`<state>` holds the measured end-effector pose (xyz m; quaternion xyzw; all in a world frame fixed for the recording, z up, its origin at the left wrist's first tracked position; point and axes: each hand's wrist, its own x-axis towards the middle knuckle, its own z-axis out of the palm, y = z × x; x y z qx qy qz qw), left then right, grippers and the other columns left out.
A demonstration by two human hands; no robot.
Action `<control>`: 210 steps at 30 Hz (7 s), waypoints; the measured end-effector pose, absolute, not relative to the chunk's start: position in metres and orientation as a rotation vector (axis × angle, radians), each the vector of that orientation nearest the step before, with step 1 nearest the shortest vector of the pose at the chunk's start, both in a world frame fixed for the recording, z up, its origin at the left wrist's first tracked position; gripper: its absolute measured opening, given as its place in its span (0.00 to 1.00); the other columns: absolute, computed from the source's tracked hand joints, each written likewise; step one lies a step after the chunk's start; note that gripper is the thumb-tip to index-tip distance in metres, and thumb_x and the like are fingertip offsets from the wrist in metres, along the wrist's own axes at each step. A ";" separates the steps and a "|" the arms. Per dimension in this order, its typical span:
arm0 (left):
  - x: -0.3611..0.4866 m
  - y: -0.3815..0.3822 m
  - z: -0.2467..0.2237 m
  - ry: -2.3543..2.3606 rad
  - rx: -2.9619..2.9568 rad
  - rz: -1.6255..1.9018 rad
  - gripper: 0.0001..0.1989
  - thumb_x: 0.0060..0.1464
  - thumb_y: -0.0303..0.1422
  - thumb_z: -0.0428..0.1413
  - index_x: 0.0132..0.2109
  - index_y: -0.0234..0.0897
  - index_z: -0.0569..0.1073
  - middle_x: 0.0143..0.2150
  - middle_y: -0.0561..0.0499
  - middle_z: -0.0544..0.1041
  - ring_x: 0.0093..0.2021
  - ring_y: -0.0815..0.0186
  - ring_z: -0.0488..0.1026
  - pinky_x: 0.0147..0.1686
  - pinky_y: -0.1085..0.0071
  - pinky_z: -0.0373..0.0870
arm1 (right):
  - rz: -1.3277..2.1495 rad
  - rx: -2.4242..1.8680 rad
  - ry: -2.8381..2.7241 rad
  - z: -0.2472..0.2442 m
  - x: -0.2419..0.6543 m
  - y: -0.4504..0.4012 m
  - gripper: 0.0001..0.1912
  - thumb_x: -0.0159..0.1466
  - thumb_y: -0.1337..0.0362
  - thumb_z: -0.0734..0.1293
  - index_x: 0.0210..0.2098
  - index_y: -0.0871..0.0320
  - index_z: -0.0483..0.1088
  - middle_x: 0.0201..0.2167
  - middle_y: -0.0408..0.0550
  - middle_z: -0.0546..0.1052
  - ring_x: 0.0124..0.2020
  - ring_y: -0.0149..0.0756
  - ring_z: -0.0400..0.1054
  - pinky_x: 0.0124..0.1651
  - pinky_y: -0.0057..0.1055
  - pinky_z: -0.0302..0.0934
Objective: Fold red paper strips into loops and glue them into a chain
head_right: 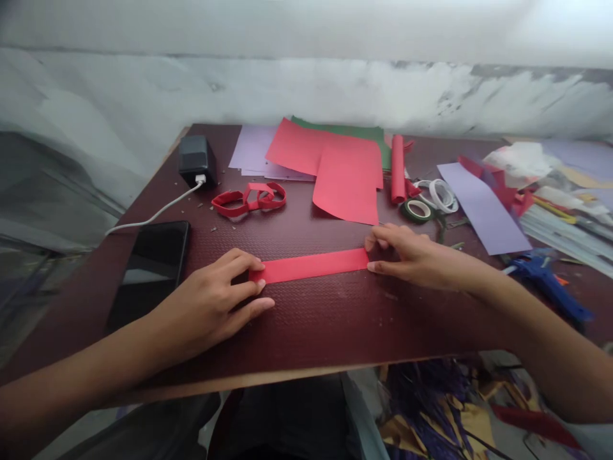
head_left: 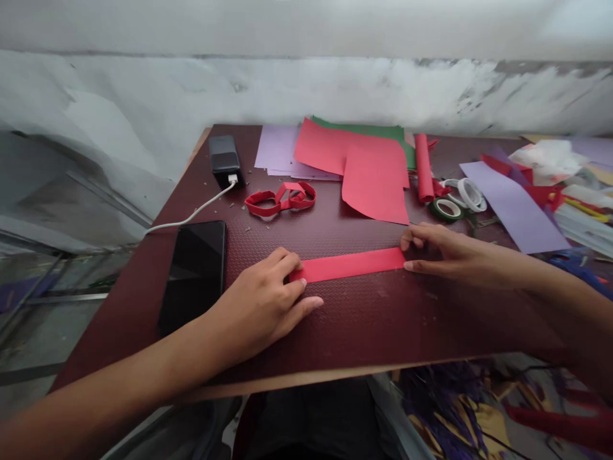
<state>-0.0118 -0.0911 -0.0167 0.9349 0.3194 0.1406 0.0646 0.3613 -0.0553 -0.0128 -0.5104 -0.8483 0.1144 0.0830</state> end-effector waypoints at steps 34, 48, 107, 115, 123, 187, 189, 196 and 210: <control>-0.004 -0.059 -0.002 1.197 2.787 0.446 0.13 0.74 0.29 0.47 0.42 0.33 0.74 0.33 0.48 0.77 0.31 0.61 0.75 0.33 0.65 0.67 | -0.058 -0.804 -2.728 -0.012 0.282 -0.027 0.16 0.78 0.65 0.58 0.45 0.59 0.78 0.35 0.50 0.82 0.33 0.36 0.70 0.40 0.35 0.57; -0.015 -0.023 -0.004 1.110 2.374 0.419 0.07 0.67 0.32 0.55 0.43 0.36 0.77 0.32 0.54 0.79 0.29 0.68 0.73 0.33 0.71 0.66 | 0.726 -1.083 -2.592 -0.022 0.320 0.001 0.16 0.74 0.53 0.64 0.48 0.57 0.76 0.38 0.48 0.82 0.34 0.34 0.72 0.39 0.32 0.63; 0.012 -0.078 -0.015 0.936 3.036 0.469 0.17 0.69 0.20 0.48 0.56 0.22 0.77 0.39 0.38 0.76 0.39 0.55 0.74 0.32 0.62 0.79 | 0.006 -1.181 -2.660 -0.034 0.300 -0.044 0.19 0.79 0.57 0.57 0.33 0.56 0.68 0.31 0.47 0.75 0.34 0.41 0.67 0.41 0.38 0.50; 0.020 -0.079 -0.015 0.958 3.204 0.346 0.18 0.72 0.28 0.50 0.58 0.22 0.78 0.58 0.30 0.81 0.51 0.45 0.80 0.49 0.47 0.80 | -0.029 -1.260 -2.630 -0.034 0.295 -0.048 0.17 0.77 0.58 0.61 0.32 0.55 0.69 0.30 0.47 0.75 0.33 0.41 0.66 0.42 0.38 0.50; 0.023 -0.092 -0.020 0.927 3.215 0.247 0.30 0.72 0.48 0.51 0.60 0.22 0.79 0.62 0.26 0.78 0.56 0.41 0.79 0.53 0.48 0.79 | -0.075 -1.267 -2.637 -0.034 0.295 -0.048 0.18 0.78 0.58 0.60 0.32 0.55 0.68 0.31 0.48 0.76 0.34 0.41 0.67 0.42 0.39 0.50; 0.031 -0.121 -0.032 1.164 3.094 0.121 0.43 0.73 0.57 0.37 0.69 0.19 0.70 0.71 0.29 0.70 0.71 0.39 0.68 0.67 0.50 0.63 | -0.189 -1.342 -2.661 -0.032 0.291 -0.048 0.18 0.77 0.57 0.61 0.30 0.54 0.66 0.28 0.44 0.73 0.30 0.43 0.67 0.40 0.38 0.44; 0.031 -0.120 -0.032 1.162 3.093 0.120 0.43 0.73 0.57 0.37 0.69 0.19 0.70 0.71 0.28 0.70 0.71 0.39 0.68 0.67 0.49 0.64 | -0.181 -1.342 -2.664 -0.032 0.291 -0.048 0.18 0.78 0.57 0.61 0.30 0.54 0.66 0.29 0.45 0.74 0.31 0.43 0.67 0.40 0.38 0.44; 0.031 -0.119 -0.032 1.150 3.087 0.139 0.44 0.73 0.57 0.38 0.68 0.17 0.70 0.71 0.27 0.69 0.70 0.37 0.68 0.67 0.49 0.62 | -0.130 -1.380 -2.670 -0.031 0.291 -0.048 0.19 0.78 0.57 0.60 0.31 0.55 0.67 0.29 0.46 0.75 0.32 0.42 0.67 0.40 0.38 0.45; 0.031 -0.117 -0.030 1.163 3.072 0.144 0.43 0.74 0.56 0.38 0.68 0.18 0.71 0.71 0.29 0.70 0.69 0.39 0.69 0.66 0.50 0.63 | -0.123 -1.393 -2.672 -0.031 0.292 -0.048 0.17 0.77 0.57 0.62 0.31 0.54 0.67 0.30 0.45 0.74 0.32 0.43 0.67 0.40 0.38 0.43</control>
